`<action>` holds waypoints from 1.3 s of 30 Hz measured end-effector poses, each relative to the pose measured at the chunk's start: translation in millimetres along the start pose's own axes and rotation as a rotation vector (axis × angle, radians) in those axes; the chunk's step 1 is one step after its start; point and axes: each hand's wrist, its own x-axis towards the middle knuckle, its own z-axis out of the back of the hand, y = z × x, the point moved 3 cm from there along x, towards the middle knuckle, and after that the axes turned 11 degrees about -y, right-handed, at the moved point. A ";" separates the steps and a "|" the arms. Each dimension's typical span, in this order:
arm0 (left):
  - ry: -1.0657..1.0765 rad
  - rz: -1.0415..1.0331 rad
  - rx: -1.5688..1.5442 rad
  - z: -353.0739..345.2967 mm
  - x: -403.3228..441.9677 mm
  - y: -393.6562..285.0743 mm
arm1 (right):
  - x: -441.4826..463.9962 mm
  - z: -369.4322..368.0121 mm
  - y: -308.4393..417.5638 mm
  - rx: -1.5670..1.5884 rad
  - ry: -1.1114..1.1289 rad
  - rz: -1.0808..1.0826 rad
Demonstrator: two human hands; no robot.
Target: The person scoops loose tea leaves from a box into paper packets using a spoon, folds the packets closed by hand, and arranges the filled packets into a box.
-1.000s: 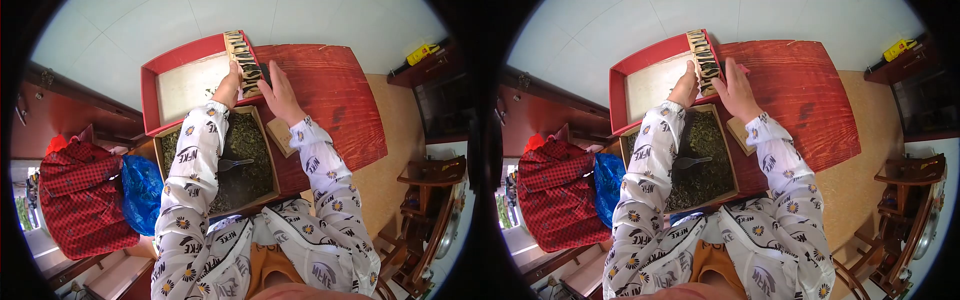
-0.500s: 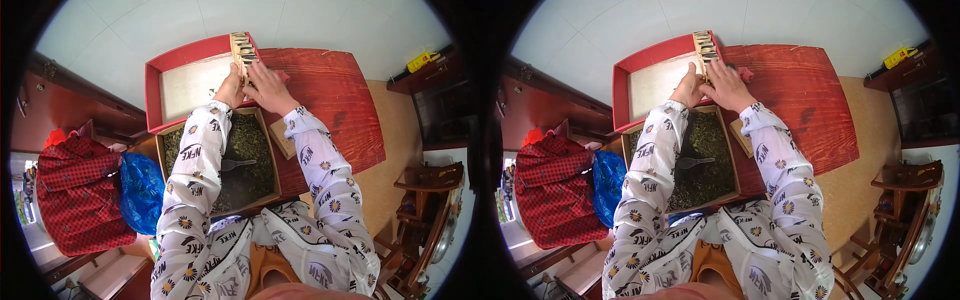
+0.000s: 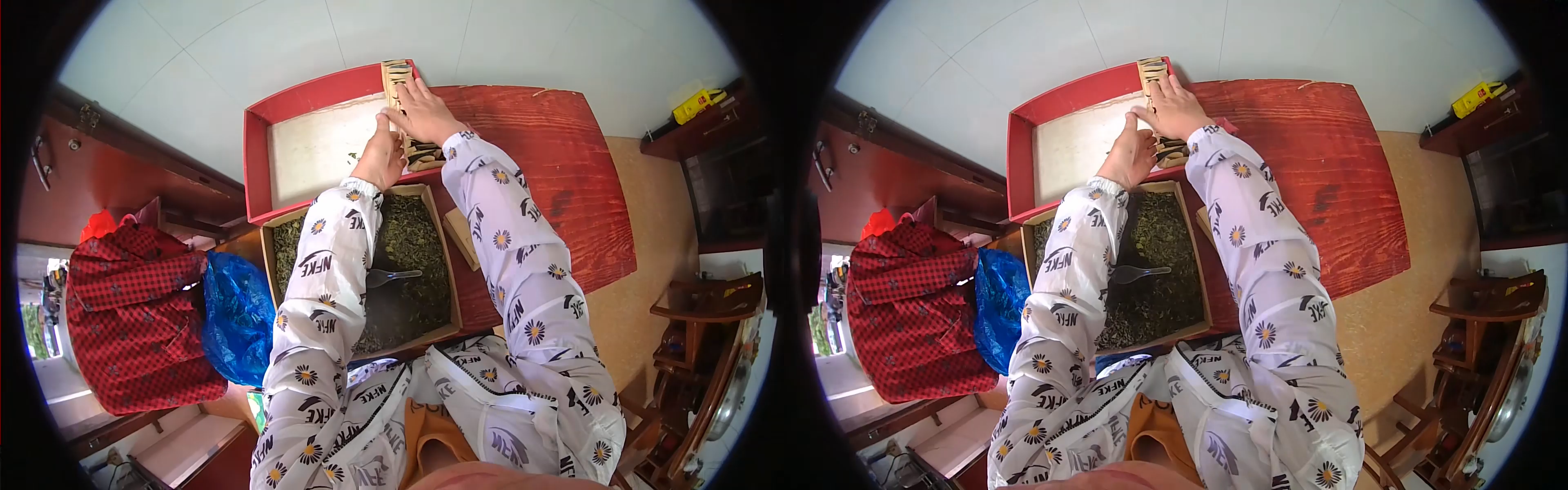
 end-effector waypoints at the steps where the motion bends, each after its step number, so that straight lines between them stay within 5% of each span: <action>1: 0.048 -0.011 0.000 -2.6 -2.9 -0.2 | 1.5 -0.3 -3.2 -0.002 0.005 0.004; 9: 0.077 -0.114 0.070 10.8 44.4 -0.9 | -54.0 89.9 -39.6 0.391 -0.225 -0.189; 10: -0.138 -0.137 0.037 -11.2 7.6 -18.1 | -73.5 99.4 -43.3 0.395 -0.231 -0.185; 11: -0.132 -0.133 0.038 -12.5 13.1 -17.0 | -92.8 109.4 -46.4 0.399 -0.237 -0.182; 14: 0.175 -0.393 0.082 -23.4 20.7 -26.5 | -154.9 139.0 -41.2 0.367 -0.174 -0.281; 19: -0.138 -0.308 0.279 13.7 5.0 -33.7 | -240.0 161.3 -23.7 0.387 0.017 -0.546; 27: -0.078 -0.816 0.659 39.4 -178.2 -37.1 | -260.8 140.1 10.9 0.118 0.113 0.207; 35: -0.073 -0.807 0.743 106.5 -311.2 80.2 | -238.9 119.6 -21.0 0.000 0.381 0.659; 39: -0.175 -0.679 0.529 135.0 -327.1 144.1 | -228.6 114.0 -30.5 0.085 0.517 0.602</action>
